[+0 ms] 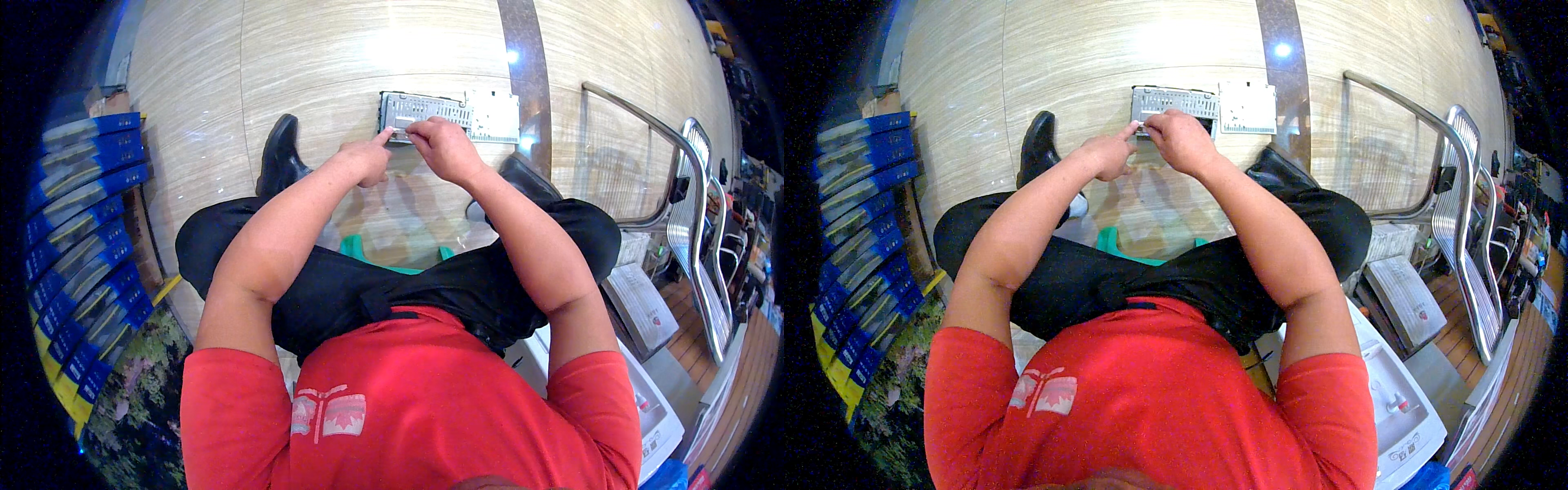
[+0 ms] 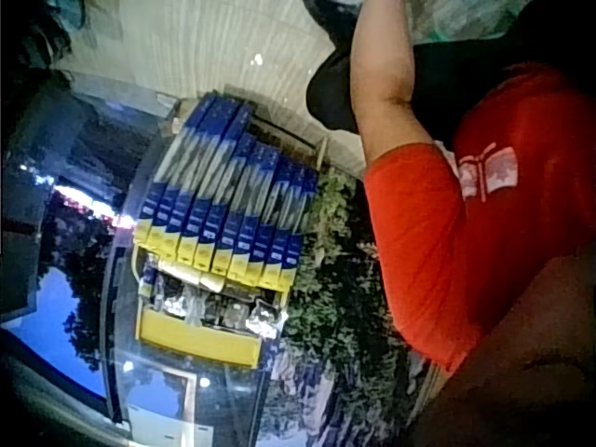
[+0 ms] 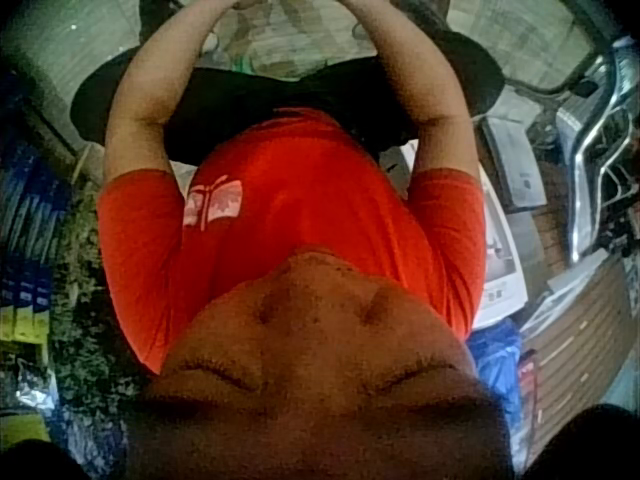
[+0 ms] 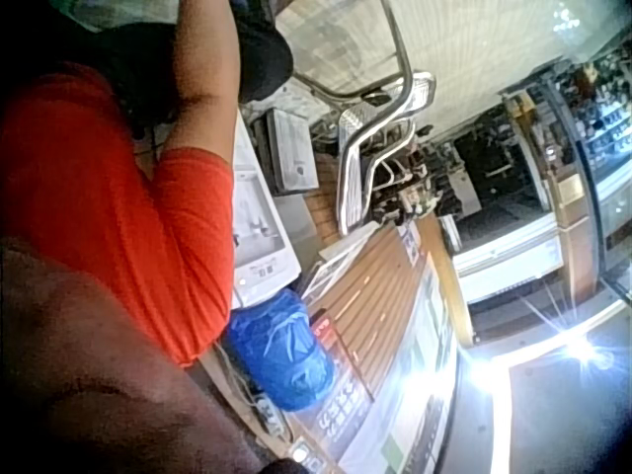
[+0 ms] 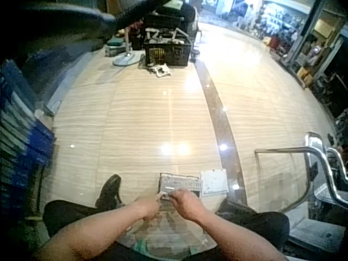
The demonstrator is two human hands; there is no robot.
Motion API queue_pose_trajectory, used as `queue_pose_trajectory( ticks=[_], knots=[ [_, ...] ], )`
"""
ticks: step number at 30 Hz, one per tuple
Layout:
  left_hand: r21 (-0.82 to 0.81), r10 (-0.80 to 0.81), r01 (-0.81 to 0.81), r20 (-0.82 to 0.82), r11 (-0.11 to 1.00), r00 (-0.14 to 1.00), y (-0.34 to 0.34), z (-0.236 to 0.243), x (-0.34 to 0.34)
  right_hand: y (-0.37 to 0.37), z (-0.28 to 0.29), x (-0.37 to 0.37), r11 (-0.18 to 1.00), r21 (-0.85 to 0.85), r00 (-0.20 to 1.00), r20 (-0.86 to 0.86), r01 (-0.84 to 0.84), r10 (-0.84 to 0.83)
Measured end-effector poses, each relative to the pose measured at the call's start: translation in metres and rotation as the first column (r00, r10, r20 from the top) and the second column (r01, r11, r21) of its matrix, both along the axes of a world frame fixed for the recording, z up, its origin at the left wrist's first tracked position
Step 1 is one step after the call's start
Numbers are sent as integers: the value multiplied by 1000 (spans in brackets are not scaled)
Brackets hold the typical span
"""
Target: The person manipulates a car radio unit by hand while sitting on a stool, using a small screwdriver to work on the back panel and connectors of the device.
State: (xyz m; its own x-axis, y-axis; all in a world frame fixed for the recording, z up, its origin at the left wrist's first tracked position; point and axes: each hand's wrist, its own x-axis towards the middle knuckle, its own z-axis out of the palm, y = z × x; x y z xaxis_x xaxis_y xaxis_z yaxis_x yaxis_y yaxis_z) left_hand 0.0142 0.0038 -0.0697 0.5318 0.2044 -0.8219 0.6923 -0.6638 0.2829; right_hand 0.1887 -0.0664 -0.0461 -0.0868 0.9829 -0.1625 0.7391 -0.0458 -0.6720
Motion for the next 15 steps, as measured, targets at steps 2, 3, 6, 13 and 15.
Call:
queue_pose_trajectory(
  ticks=[2, 3, 6, 13, 15],
  knots=[
    [0, 1, -1, -1, 1000, 1000, 0, 1, 0, 0, 1, 0, 1000, 7, 1000, 6, -4, 4],
    [1, 1, -1, -3, 1000, 1000, 0, 2, 1, 0, 2, 0, 1000, 5, 1000, 3, 3, -3],
    [5, 5, -5, 2, 1000, 1000, 0, 1, 0, 1, 3, -2, 1000, 7, 1000, -4, 13, -13],
    [-8, 10, -10, 11, 1000, 1000, 0, 1, 0, 0, 2, -1, 1000, 18, 1000, -5, 23, -23],
    [-2, 6, -6, 10, 1000, 1000, 0, -1, -1, 1, 4, -1, 1000, 14, 1000, -6, 22, -22]
  ],
)
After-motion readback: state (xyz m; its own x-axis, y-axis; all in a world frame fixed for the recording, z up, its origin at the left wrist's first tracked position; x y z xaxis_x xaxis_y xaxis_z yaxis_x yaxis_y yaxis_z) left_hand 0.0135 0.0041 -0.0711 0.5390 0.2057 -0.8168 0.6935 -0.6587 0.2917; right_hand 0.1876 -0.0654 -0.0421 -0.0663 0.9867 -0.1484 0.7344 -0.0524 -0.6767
